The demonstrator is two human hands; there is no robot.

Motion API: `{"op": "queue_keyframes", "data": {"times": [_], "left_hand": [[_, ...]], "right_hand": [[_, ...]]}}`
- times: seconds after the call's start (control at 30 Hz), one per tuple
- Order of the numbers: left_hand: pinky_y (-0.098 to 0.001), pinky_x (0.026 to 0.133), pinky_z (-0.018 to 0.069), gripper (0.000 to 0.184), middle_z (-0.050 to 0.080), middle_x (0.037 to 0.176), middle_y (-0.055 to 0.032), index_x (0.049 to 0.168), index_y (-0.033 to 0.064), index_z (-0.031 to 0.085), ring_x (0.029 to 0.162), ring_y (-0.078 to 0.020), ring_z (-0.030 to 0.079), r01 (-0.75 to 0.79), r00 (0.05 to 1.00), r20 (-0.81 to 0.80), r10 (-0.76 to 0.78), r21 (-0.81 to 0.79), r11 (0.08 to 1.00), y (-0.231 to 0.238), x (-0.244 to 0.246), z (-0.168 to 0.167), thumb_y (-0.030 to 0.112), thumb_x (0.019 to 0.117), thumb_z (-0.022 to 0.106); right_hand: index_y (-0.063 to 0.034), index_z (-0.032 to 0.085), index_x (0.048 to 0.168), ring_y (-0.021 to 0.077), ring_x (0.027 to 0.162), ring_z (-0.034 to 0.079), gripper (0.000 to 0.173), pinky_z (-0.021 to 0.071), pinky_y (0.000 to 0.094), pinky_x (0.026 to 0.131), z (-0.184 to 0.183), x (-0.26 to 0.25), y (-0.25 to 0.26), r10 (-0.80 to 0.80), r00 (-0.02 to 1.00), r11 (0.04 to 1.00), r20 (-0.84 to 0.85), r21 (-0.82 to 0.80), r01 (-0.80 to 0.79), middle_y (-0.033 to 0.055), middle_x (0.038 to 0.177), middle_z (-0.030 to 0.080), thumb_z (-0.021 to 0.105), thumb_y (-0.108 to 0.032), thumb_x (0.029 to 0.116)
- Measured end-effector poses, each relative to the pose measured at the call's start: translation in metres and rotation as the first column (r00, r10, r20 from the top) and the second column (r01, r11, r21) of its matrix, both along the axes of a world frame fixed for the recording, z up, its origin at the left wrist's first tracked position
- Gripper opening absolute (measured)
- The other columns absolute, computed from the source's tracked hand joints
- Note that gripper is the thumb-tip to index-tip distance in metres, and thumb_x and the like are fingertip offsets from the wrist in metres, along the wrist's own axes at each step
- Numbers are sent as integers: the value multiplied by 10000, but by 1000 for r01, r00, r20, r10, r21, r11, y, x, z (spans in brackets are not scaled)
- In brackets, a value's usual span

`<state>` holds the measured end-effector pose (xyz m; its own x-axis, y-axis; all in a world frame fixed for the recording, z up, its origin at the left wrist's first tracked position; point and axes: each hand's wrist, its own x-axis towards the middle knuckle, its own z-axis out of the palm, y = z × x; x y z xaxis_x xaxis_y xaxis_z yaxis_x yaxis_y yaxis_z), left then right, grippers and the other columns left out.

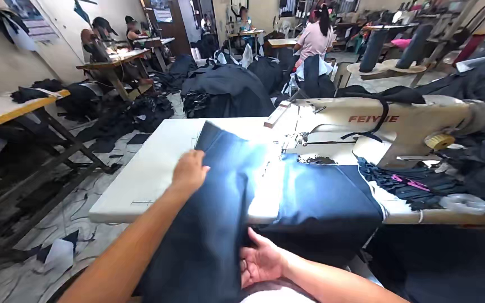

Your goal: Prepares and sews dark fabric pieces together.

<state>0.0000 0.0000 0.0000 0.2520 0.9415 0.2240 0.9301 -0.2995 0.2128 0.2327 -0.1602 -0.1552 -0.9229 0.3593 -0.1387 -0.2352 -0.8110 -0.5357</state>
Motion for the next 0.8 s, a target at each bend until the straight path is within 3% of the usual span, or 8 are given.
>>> {"op": "queue_keyframes", "data": {"times": [0.1, 0.2, 0.4, 0.5, 0.57, 0.67, 0.73, 0.8], "left_hand": [[-699, 1181, 219, 555, 411, 1608, -162, 1522, 115, 495, 1518, -394, 314, 254, 965, -20, -261, -163, 953, 6, 9, -50, 440, 1072, 466], [-751, 1181, 51, 563, 258, 1703, -36, 1611, 272, 361, 1590, -343, 124, 162, 985, -12, -172, -283, 945, 9, 25, -64, 502, 1098, 323], [-739, 1171, 132, 550, 219, 1715, -34, 1622, 352, 311, 1583, -376, 125, 72, 985, -125, -118, -323, 944, 17, 34, -50, 520, 1098, 312], [-690, 1103, 316, 500, 434, 1597, -110, 1549, 296, 478, 1469, -403, 366, 65, 987, -123, -103, -280, 958, 13, 24, -40, 482, 1092, 395], [-637, 974, 444, 387, 640, 1271, -191, 1339, 143, 685, 1209, -425, 567, 118, 989, -63, -131, -172, 978, 12, 12, -41, 369, 1071, 520], [-639, 955, 465, 325, 661, 1161, -210, 1085, 8, 711, 1182, -411, 601, 246, 969, 16, -245, -31, 969, 9, -3, -56, 315, 1013, 632], [-715, 1146, 247, 478, 494, 1536, -157, 1370, 83, 606, 1485, -374, 377, 258, 966, 23, -257, -126, 958, -1, -4, -64, 431, 1055, 513], [-737, 1184, 86, 568, 343, 1664, -76, 1544, 204, 474, 1573, -331, 204, 263, 964, 18, -265, -202, 943, -9, -2, -67, 512, 1074, 391]], "right_hand": [[-107, 633, 1332, 293, 1161, 692, 987, 539, 462, 1034, -14, 4, -6, -68, 997, 981, -40, 177, 74, 126, 1231, 725, 308, -907, 854], [-54, 519, 1358, 167, 1183, 649, 578, 516, 394, 1050, -8, -5, -18, -232, 961, 922, 148, 348, 169, 47, 1248, 691, 428, -510, 1015], [8, 571, 1293, 94, 1051, 690, 275, 564, 316, 973, 22, -18, -25, -472, 757, 862, 451, 415, 290, 57, 1137, 711, 516, -152, 1077], [-48, 569, 1273, 140, 1023, 713, 235, 591, 370, 933, 57, 15, -36, -470, 813, 868, 344, 347, 355, 32, 1096, 736, 505, -104, 1054], [-96, 647, 1170, 135, 949, 734, 206, 612, 365, 881, 81, 48, -41, -548, 794, 811, 262, 397, 429, 14, 1016, 767, 546, -106, 990], [-100, 649, 1024, 70, 740, 719, 123, 623, 274, 699, 122, 97, -40, -837, 396, 537, 377, 706, 462, -13, 817, 743, 550, -155, 976], [-4, 663, 1177, 167, 844, 674, 270, 558, 381, 797, 131, 130, -29, -937, 25, 349, 348, 936, 46, 98, 930, 707, 587, -198, 1004], [54, 582, 1347, 348, 965, 677, 441, 548, 542, 865, 136, 141, -16, -980, -135, 179, 143, 933, -312, 235, 1101, 682, 623, -211, 997]]}}
